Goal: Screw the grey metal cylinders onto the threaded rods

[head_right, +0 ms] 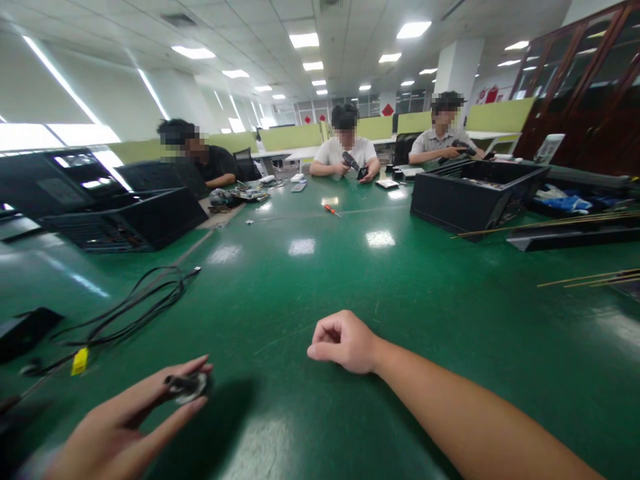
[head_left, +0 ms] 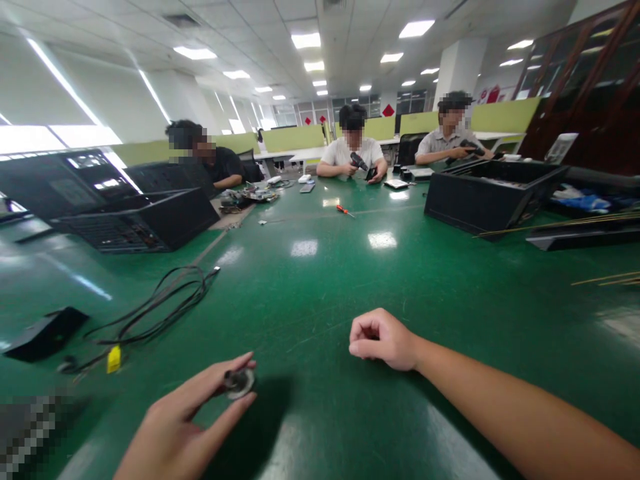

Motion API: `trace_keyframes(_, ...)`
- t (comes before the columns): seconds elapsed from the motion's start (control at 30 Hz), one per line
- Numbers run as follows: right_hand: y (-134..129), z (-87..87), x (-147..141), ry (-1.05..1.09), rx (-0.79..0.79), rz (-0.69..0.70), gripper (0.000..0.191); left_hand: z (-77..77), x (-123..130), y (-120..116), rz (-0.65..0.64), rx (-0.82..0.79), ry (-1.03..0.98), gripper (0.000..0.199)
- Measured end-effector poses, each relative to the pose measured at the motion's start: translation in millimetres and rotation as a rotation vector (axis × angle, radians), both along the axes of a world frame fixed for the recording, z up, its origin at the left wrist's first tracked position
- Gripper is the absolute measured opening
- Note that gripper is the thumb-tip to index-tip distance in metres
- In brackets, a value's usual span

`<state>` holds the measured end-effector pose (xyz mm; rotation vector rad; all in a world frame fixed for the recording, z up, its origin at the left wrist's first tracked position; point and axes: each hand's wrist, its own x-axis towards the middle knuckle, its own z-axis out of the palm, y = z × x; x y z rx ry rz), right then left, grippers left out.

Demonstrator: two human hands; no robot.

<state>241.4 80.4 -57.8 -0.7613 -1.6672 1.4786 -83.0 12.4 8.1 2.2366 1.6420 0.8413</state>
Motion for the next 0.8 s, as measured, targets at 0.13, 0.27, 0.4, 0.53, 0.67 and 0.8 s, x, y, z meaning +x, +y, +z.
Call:
trace_keyframes(0.13,-3.5,6.8,11.2,-0.081,0.263,-0.100,0.017,6.8,82.1,32.2,-0.237,-0.215,-0.175,0.035)
trace_keyframes(0.27,-6.9,9.5,13.2,-0.139,0.451,-0.155,0.044,-7.6,120.1,53.2,-0.321,-0.210,-0.237,0.024)
trace_keyframes(0.4,-11.9,11.8,6.5,-0.233,0.588,-0.211,0.048,-30.4,114.7,57.7,-0.340,-0.201,-0.253,0.028)
trace_keyframes(0.53,-16.9,15.3,1.3,-0.286,0.647,-0.292,0.041,-37.5,107.9,57.2,-0.396,-0.228,-0.309,0.028)
trace_keyframes(0.67,-19.4,15.3,0.8,-0.330,0.662,-0.357,0.034,-37.2,108.1,56.7,-0.394,-0.271,-0.398,0.035)
trace_keyframes(0.8,-20.1,13.8,2.0,-0.354,0.661,-0.369,0.031,-38.3,109.9,57.3,-0.398,-0.357,-0.456,0.042)
